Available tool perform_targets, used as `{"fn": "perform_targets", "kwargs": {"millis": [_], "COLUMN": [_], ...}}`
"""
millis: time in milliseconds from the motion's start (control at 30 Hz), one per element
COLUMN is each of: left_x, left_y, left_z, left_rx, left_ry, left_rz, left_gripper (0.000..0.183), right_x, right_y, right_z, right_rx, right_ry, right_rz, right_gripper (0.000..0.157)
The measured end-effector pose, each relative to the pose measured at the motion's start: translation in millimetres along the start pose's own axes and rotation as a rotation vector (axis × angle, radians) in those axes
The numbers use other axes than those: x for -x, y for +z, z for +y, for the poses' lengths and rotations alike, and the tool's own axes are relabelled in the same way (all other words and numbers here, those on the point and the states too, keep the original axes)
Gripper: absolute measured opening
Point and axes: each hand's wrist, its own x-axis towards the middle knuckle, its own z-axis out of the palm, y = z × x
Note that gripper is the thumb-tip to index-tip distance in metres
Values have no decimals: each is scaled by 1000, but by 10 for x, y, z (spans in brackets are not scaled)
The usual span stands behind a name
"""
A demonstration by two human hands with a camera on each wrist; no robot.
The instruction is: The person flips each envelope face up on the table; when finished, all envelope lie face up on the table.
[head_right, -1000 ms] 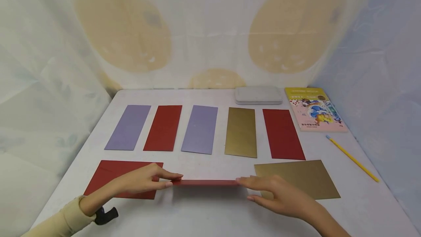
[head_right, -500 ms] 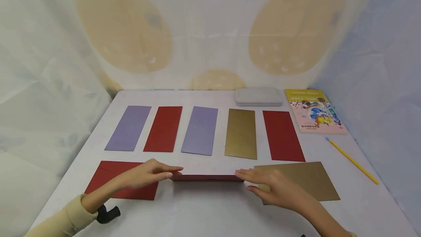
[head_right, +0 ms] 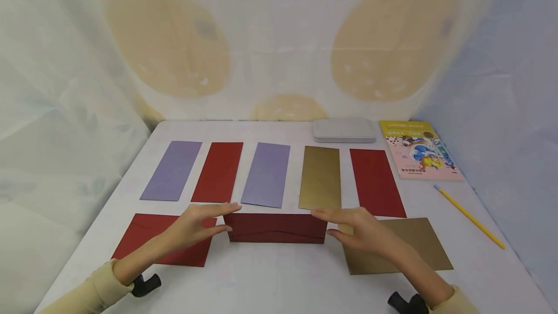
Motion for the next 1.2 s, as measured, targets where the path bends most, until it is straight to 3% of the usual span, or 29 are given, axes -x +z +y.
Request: {"fn": "perform_targets", "kwargs": {"millis": [267, 400, 600, 833, 1200], "left_x": [-19, -30, -38, 3, 32], "left_y": [47, 40, 25, 66, 132], "left_z": [-121, -162, -170, -178, -247], "left_rx": [-14, -23, -21, -6, -37], "left_ry": [-13, -79, -185, -274, -345], "left_rz": [45, 38, -30, -109, -179], "left_gripper": [60, 58, 57, 54, 53], "right_x": [-72, -108, -122, -57, -36], "right_y": [41, 64, 113, 225, 320], "right_z": [165, 224, 316, 303, 235], "right_rx": [22, 40, 66, 73, 75], "right_ry": [-12, 13, 55, 164, 245], "right_rz": [52, 59, 0, -93, -168], "right_gripper": [72, 73, 65, 54, 46]}}
